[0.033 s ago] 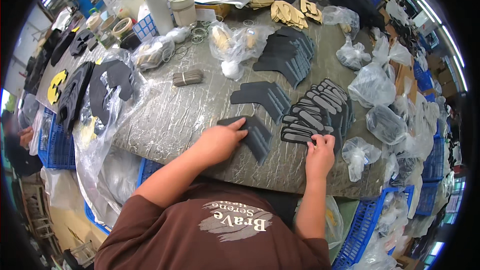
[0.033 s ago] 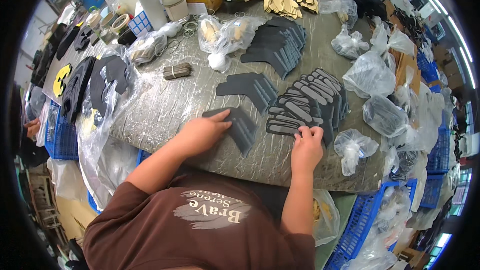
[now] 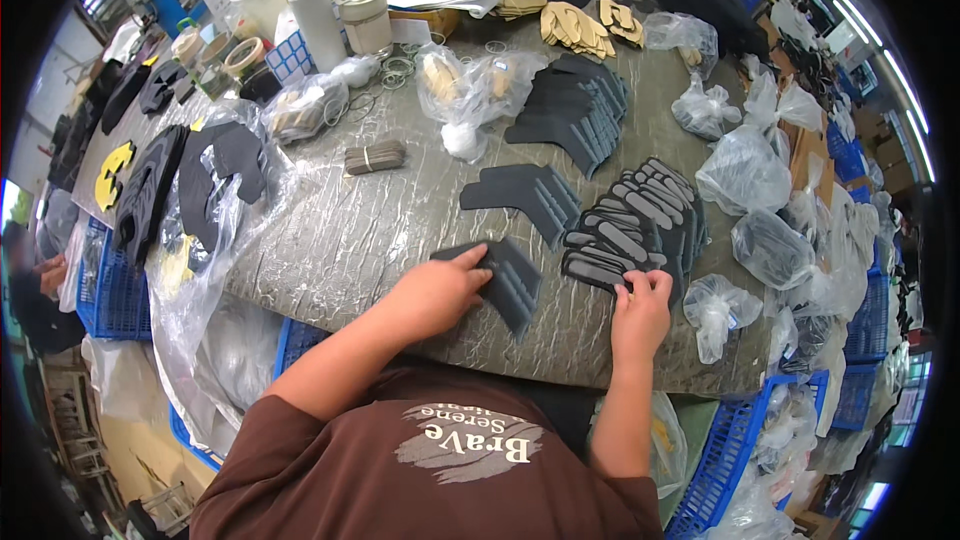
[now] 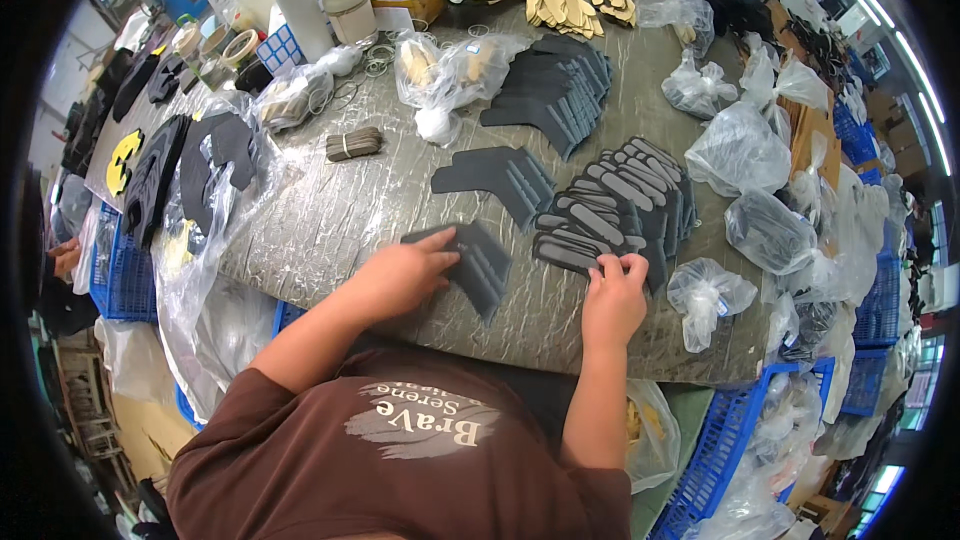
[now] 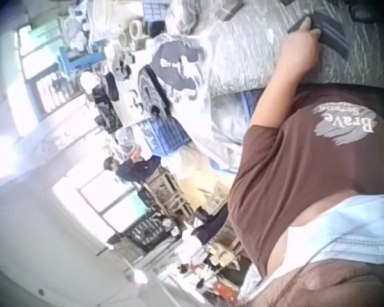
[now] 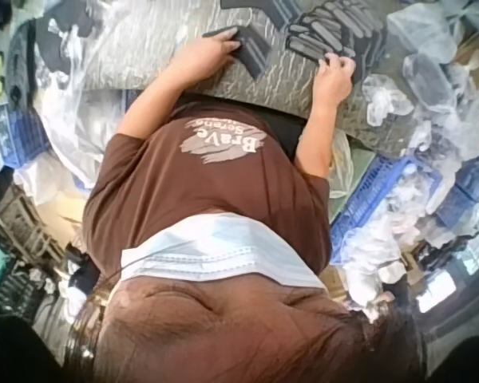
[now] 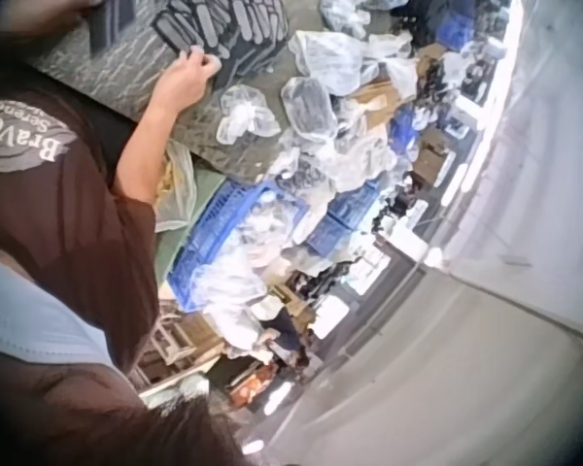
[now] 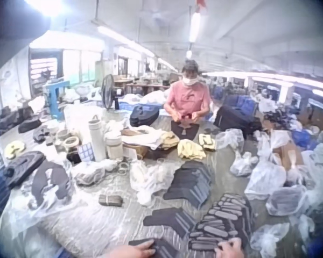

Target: Organizing and stacking precut synthetic shoe upper components on a production table.

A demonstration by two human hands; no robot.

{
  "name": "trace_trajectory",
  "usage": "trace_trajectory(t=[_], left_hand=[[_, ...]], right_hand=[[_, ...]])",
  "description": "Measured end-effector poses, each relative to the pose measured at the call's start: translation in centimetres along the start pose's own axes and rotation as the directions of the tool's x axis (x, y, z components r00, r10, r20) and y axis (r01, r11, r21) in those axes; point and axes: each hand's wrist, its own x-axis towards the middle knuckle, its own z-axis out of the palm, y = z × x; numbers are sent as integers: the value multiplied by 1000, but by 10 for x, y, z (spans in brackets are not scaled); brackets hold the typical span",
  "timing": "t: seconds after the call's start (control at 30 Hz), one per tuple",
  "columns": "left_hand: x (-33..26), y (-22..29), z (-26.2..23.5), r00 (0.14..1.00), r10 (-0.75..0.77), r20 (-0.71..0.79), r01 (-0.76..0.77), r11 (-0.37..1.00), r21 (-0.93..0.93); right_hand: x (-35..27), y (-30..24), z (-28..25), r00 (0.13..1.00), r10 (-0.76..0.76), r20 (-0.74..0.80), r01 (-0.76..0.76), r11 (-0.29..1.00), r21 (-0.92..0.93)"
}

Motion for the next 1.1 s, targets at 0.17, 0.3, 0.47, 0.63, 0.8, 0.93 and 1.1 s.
trace_trajectory(t=[0.17,0.3,0.47,0.63,0.8,0.93,1.1], left_hand=[[-24,21,3,898,207,-388,-352,867,-353],[-19,26,5,901,256,-351,-369,877,-308],[-17,25,16,929,230,-288,-331,866,-375],[-22,20,27,943,223,-247,-319,816,-482],[-28,13,24,913,203,-354,-363,801,-476],[-25,20,26,874,326,-360,-430,864,-263],[-26,19,28,874,334,-353,-434,864,-257]], right_hand=[[-22,-51,-18,968,-243,-68,251,889,382],[-26,-60,4,967,-246,64,201,895,397],[-4,-45,27,969,-101,227,79,991,106],[6,-41,21,938,-109,330,85,993,85],[-23,-67,-4,910,-282,305,66,823,565],[-47,-95,0,757,-364,543,-330,503,798],[-48,-95,2,729,-392,561,-392,433,812]])
